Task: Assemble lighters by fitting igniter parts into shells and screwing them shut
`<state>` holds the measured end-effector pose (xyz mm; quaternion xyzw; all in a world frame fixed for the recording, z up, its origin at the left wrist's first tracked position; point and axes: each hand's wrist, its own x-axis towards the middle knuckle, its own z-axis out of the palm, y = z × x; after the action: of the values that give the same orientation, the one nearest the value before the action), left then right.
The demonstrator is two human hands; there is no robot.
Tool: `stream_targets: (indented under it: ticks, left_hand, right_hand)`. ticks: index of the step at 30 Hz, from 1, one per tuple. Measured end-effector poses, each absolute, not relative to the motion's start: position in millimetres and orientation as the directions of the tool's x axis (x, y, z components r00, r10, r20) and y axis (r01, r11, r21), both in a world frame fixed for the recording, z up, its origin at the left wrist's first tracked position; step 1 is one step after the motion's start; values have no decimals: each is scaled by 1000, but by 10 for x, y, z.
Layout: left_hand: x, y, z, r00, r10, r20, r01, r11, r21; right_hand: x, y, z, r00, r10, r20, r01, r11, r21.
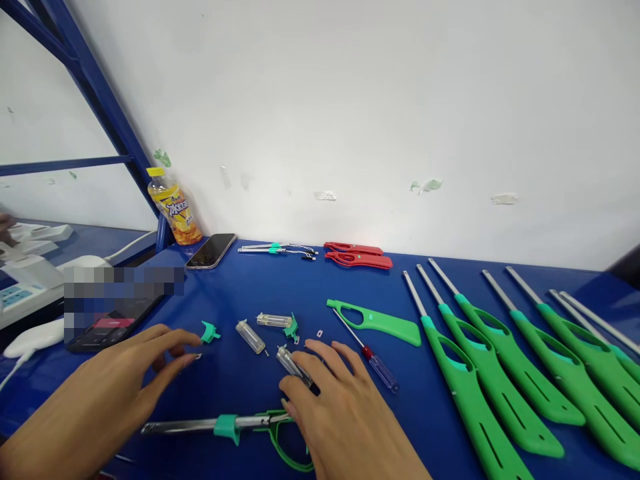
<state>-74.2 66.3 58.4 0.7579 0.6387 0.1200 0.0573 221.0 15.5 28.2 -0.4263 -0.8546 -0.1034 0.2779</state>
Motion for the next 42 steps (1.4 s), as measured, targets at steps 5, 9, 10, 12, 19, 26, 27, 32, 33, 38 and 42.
stream_targets:
  ticks: [5,9,10,12,19,26,27,32,33,38,42]
  left_hand:
    - [-780,690,559,181,977,114,950,-203,237]
    - [-759,720,516,220,971,90,932,-237,276]
    - [-748,721,513,221,972,86,931,-236,279]
    - [-723,716,519,221,972,79,931,-234,279]
    - [-643,695,563,214,973,89,931,-231,282]
    - [-536,656,557,289,884,367,751,-447,486]
    - [-518,639,543,290,878,381,735,-459,499]
    - [-429,551,488,264,897,355,668,-436,603]
    - [-405,536,493,256,900,353,651,-430,625]
    - [-264,462,568,226,933,280,550,-359,754]
    - [-176,416,605,275,957,95,493,-225,841]
  right_hand:
    - [2238,154,276,-493,686,535,784,617,-69]
    - [2238,146,308,-501,662,558,755,649,-93]
    - [2235,147,318,-498,651,573,749,656,-94]
    - [2222,152,342,-488,645,589,745,659,-103]
    - [2215,114,426,-456,691,561,759,631,-159]
    - [2355,36,542,-104,755,648,847,408,-339]
    - [2361,42,547,-50,754,655,840,386,-381]
    - [2344,76,519,-4,764,645,811,380,-445]
    - [2337,74,511,-29,775,632,804,394,-446]
    - [2297,27,490,-265,785,561,782,515,-351]
    - [2259,9,503,-371,764,528,741,586,-328]
